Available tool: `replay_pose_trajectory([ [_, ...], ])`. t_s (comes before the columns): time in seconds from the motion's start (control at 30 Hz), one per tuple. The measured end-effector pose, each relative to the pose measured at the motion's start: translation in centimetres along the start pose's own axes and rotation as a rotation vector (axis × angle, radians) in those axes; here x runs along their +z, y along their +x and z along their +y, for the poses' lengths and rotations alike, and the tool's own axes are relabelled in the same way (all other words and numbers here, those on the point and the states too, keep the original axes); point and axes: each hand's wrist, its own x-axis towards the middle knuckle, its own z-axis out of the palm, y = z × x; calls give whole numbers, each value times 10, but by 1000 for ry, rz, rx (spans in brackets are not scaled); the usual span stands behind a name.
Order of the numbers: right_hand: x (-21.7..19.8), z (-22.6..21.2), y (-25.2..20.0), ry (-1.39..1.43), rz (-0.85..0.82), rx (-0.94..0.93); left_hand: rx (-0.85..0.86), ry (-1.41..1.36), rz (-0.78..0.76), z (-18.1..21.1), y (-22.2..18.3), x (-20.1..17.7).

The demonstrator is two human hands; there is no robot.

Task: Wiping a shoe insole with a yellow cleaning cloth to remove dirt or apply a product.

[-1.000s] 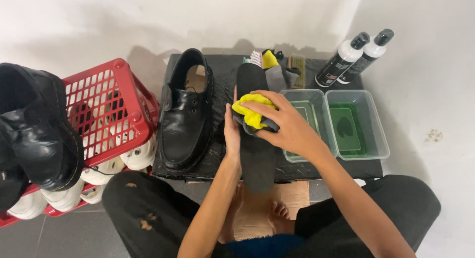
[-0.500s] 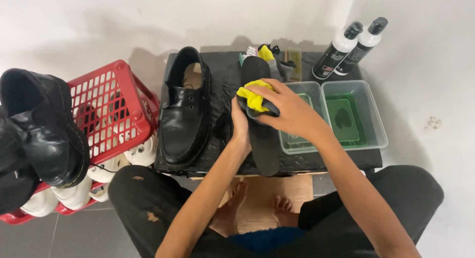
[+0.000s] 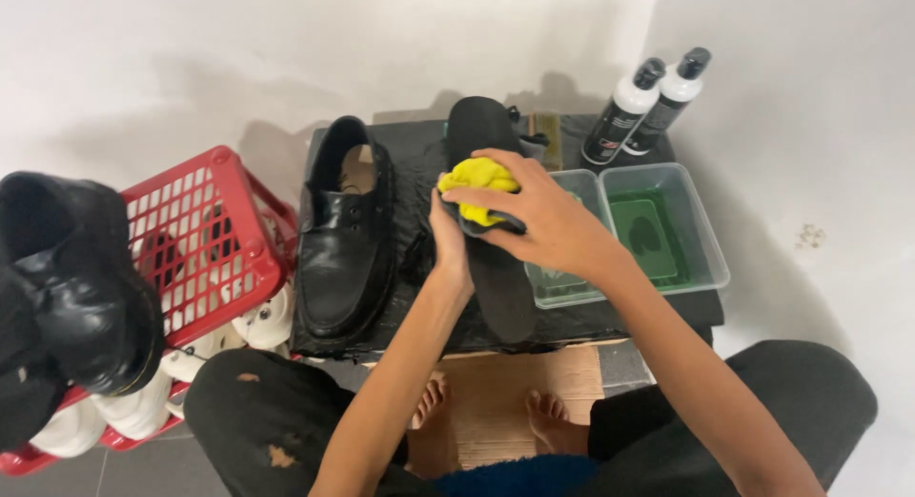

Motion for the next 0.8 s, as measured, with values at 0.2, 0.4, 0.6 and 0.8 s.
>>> replay_pose_trajectory([
  [0.2,9,6,-3,39,-9,66,-44,-17,2,-3,-10,-11],
  [0.4,25,21,2,-132,115,99,-24,-46,-26,11,-3,-1],
  [0.6,24,16,11,-64,96,182,-168,-45,38,-7,76,-137],
  [0.8,19,5,7,46,-43,165,-161,-216,150,5,45,-56],
])
